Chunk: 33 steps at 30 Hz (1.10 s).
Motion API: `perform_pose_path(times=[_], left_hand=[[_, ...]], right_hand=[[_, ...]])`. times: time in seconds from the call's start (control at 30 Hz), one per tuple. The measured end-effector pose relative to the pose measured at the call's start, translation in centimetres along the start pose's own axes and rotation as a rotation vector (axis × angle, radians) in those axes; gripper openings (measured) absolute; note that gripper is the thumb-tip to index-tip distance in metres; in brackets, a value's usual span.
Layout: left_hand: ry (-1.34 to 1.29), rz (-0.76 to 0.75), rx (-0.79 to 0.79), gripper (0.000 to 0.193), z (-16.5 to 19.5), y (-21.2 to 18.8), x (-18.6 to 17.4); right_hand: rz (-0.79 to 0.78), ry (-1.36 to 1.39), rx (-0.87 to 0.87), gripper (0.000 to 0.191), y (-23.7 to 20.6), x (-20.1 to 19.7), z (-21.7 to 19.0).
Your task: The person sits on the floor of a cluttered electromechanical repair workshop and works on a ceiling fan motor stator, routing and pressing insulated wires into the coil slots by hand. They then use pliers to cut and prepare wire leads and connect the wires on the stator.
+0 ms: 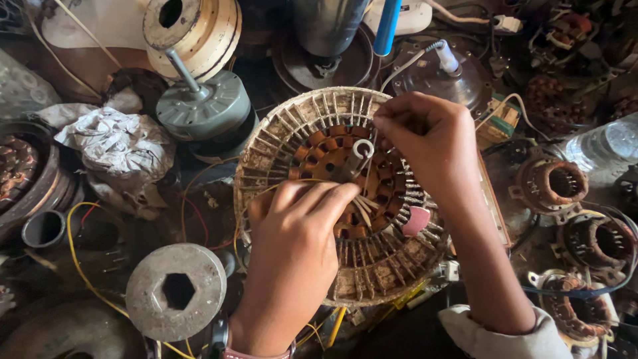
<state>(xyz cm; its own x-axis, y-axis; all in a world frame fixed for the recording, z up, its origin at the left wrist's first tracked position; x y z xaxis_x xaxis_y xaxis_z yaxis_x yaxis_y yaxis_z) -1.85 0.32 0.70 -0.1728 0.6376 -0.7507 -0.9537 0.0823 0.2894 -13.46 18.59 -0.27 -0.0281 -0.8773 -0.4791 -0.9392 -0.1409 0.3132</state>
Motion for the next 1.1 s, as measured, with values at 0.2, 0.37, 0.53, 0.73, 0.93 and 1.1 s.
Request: perform_pose_path(times=[0.2, 0.37, 0.53, 0.73, 0.93, 1.1], left_hand=[[-0.047, 0.042, 0.029, 0.043, 0.1, -0.1, -0.2], [-0.036, 0.048, 0.031, 0.043, 0.1, -0.1, -0.1], [-0.04, 0.044, 0.033, 0.04, 0.0, -0.2, -0.1], [-0.037, 0.042, 0.037, 0.04, 0.0, -0.2, -0.1], [-0.022, 0.041, 0.043, 0.041, 0.0, -0.3, 0.0], [-0.009, -0.002, 0.036, 0.037, 0.1, -0.3, -0.3]], right_hand=[[-0.037, 0.026, -0.056, 0.011, -0.1, 0.2, -0.1], [-0.047, -0.056, -0.092, 0.016, -0.4, 0.5, -0.9], [-0.063, -0.16, -0.155, 0.018, -0.7, 0.9, -1.5], [-0.077, -0.169, -0.153, 0.018, -0.6, 1.0, -1.3], [-0.085, -0.22, -0.15, 0.018, -0.7, 0.4, -1.2], [-0.144, -0.297, -0.279, 0.015, -0.1, -1.0, -1.5]])
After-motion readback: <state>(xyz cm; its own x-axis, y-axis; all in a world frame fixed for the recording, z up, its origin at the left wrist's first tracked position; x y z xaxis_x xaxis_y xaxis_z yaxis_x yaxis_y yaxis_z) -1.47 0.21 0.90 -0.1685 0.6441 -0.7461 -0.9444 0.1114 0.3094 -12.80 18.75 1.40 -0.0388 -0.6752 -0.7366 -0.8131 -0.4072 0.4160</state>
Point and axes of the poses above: each hand's wrist, its own y-axis towards the middle knuckle, its own x-axis out of the palm, z = x × y, the point moved 2 cm from there along y, towards the middle knuckle, and after that the axes turned 6 degrees about -x, right-handed, at the moved point
